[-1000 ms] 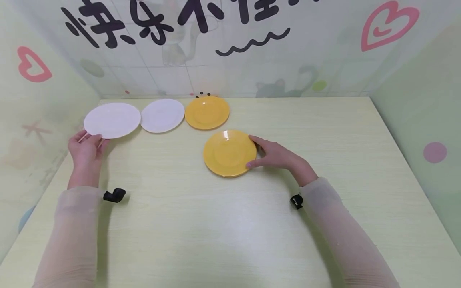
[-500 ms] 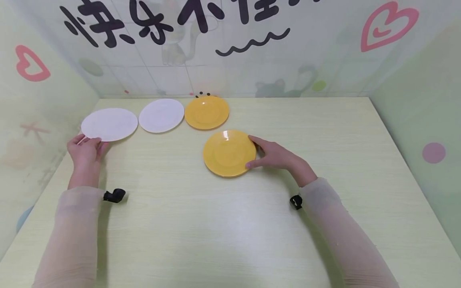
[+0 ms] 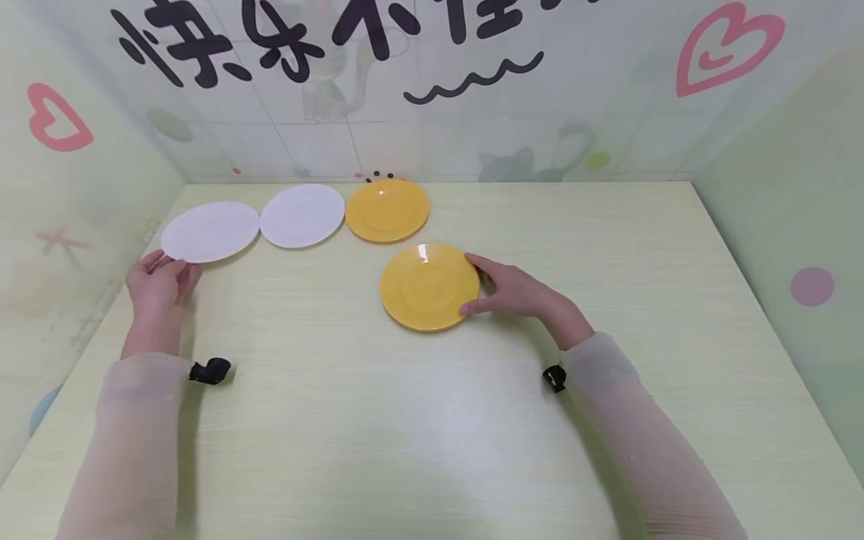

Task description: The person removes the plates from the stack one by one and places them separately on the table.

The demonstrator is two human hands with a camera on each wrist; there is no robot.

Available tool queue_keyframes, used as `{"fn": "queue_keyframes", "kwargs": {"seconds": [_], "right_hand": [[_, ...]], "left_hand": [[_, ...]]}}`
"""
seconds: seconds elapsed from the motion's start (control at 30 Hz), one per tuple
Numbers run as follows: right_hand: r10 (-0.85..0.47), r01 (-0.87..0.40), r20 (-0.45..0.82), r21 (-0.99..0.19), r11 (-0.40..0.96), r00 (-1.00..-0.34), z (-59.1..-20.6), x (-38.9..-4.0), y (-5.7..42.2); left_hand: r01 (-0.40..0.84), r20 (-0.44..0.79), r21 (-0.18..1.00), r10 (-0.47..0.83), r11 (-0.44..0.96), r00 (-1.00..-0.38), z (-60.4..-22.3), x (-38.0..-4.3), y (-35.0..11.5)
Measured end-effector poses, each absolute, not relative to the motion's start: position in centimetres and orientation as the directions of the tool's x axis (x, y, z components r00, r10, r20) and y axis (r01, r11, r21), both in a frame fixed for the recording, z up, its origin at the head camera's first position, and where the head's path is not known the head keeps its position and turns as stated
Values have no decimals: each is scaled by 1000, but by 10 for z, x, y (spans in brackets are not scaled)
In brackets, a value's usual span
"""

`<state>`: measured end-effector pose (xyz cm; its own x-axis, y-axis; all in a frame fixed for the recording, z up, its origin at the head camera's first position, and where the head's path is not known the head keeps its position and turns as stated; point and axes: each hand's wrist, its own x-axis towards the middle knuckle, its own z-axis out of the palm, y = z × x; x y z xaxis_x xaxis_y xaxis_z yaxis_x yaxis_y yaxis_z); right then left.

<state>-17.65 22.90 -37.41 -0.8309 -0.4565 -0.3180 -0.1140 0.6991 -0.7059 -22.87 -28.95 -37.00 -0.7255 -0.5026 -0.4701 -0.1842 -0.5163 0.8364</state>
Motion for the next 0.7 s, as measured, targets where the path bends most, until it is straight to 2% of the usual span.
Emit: {"fn": "queue_keyframes", "kwargs": {"seconds": [0.37, 0.7], "right_hand": [[-451, -122, -321, -689, 715, -833, -376, -178, 230], [-463, -123, -317, -702, 701, -828, -376, -178, 231]], "left_hand": [[-311, -466, 879, -505, -362, -727, -370, -221, -297], [-288, -422, 901, -509, -324, -750, -368, -213, -300]]}}
